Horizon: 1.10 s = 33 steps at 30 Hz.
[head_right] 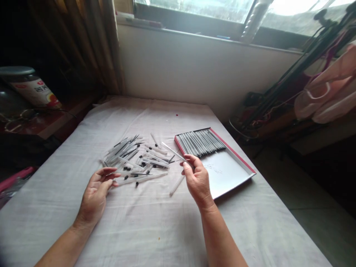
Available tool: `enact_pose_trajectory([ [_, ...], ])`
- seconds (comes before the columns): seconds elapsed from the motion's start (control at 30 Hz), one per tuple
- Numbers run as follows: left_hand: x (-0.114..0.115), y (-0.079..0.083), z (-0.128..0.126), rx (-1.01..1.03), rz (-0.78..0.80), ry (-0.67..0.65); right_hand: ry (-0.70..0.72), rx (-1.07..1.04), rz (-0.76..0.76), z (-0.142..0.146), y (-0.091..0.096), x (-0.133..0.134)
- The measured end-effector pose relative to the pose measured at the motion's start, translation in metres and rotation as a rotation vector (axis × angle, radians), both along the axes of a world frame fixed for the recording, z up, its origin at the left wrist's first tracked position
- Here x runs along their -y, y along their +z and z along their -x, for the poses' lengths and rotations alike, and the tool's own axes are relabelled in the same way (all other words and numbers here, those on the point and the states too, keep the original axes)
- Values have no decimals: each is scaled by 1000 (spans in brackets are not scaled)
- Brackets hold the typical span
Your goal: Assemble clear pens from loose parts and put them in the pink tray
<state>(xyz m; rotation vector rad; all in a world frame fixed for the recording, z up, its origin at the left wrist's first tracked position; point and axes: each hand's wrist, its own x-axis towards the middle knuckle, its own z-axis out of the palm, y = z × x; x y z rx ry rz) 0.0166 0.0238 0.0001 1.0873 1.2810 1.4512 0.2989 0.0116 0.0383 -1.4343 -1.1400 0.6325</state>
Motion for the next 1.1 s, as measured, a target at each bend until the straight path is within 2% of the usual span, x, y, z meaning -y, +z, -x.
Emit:
enact_pose_trajectory([
  [0.13, -4, -3, 7, -34, -37, 40, -164, 55, 3, -63, 6, -26],
  [0.23, -7, -6, 11, -71, -71, 70, -353, 124, 43, -107, -3, -56],
  [0.3, -9, -9, 14, -115, -107, 93, -466, 207, 137, -126, -13, -76],
  [0.4, -13, -12, 18, -201, -164, 104, -543, 265, 201, -137, -26, -96],
  [0.53, -15, -10, 21, -290, -214, 116, -578, 347, 280, -136, -36, -105],
  [0.7, -17, -11, 26, -400, -169, 166, -517, 471, 362, -128, -39, -106],
  [0.83, -20, -19, 29, -496, -182, 187, -483, 553, 403, -123, -32, -107],
  [0.93, -20, -18, 29, -530, -211, 183, -456, 595, 407, -114, -21, -104],
  [1.0, -17, -13, 27, -540, -222, 180, -409, 625, 342, -100, -14, -97],
  [1.1, -12, -4, 23, -470, -198, 121, -222, 645, 72, -63, -6, -79],
])
